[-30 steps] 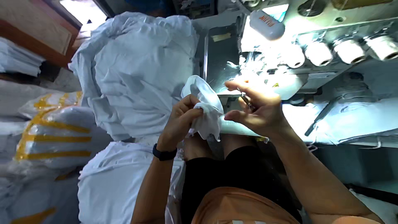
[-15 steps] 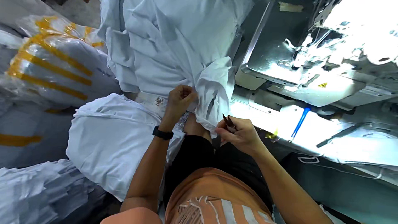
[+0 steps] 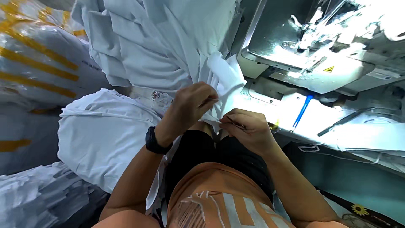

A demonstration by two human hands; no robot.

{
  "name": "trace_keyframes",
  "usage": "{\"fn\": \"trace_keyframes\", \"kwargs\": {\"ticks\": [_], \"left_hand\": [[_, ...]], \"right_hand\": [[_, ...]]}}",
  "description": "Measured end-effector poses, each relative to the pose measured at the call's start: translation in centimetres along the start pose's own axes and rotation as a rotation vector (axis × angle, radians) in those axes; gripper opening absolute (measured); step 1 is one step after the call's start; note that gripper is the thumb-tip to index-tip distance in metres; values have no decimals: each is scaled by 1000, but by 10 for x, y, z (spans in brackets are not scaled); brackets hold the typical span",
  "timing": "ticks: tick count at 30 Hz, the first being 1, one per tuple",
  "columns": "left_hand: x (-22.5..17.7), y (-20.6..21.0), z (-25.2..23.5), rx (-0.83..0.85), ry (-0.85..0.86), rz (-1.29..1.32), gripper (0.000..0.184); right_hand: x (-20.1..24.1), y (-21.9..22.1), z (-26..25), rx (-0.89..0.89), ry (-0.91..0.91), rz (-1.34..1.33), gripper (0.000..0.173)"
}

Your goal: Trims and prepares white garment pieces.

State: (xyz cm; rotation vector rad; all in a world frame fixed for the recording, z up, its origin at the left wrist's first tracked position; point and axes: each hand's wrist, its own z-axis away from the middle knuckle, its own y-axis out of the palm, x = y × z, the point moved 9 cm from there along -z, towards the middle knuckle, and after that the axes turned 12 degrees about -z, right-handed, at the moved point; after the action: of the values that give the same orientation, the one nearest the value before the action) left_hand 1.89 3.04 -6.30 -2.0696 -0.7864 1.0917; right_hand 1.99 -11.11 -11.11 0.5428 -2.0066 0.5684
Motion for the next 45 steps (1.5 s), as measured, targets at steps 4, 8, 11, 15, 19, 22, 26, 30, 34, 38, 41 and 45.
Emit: {"fn": "trace_keyframes", "kwargs": {"ticks": [4, 8, 11, 15, 19, 22, 26, 30, 34, 38, 41, 45], "left_hand": [[-12, -2, 16, -65, 82, -88, 9], [-15, 0, 19, -101, 167, -145, 8], [-17, 2, 22, -116, 222, -161, 9], [-20, 2, 26, -142, 274, -213, 8], [-12, 7, 27, -66, 237, -297, 10], [14, 17, 30, 118, 101, -391, 32], [38, 3, 38, 72, -13, -242, 41], [42, -9, 44, -92, -84, 22, 19], [52, -11, 50, -183, -138, 177, 14], [61, -6, 54, -263, -250, 348, 14], [70, 11, 55, -364, -443, 704, 22], [65, 39, 35, -414, -525, 945, 19]], "right_hand": [[19, -5, -8, -47, -237, 227, 7], [22, -7, -17, -44, -292, 316, 7], [17, -6, -23, -17, -299, 330, 7], [9, -12, -28, -56, -278, 164, 6], [-2, -20, -30, -134, -154, -11, 6], [-7, -25, -29, -156, -68, -38, 5], [-8, -30, -29, -168, -1, -47, 7], [-9, -29, -28, -163, 20, -64, 7], [-9, -29, -28, -183, 29, -64, 7], [-15, -31, -24, -259, 86, -80, 4], [-19, -25, -22, -304, 100, -123, 6], [-10, -48, 2, -309, 98, 208, 8]]}}
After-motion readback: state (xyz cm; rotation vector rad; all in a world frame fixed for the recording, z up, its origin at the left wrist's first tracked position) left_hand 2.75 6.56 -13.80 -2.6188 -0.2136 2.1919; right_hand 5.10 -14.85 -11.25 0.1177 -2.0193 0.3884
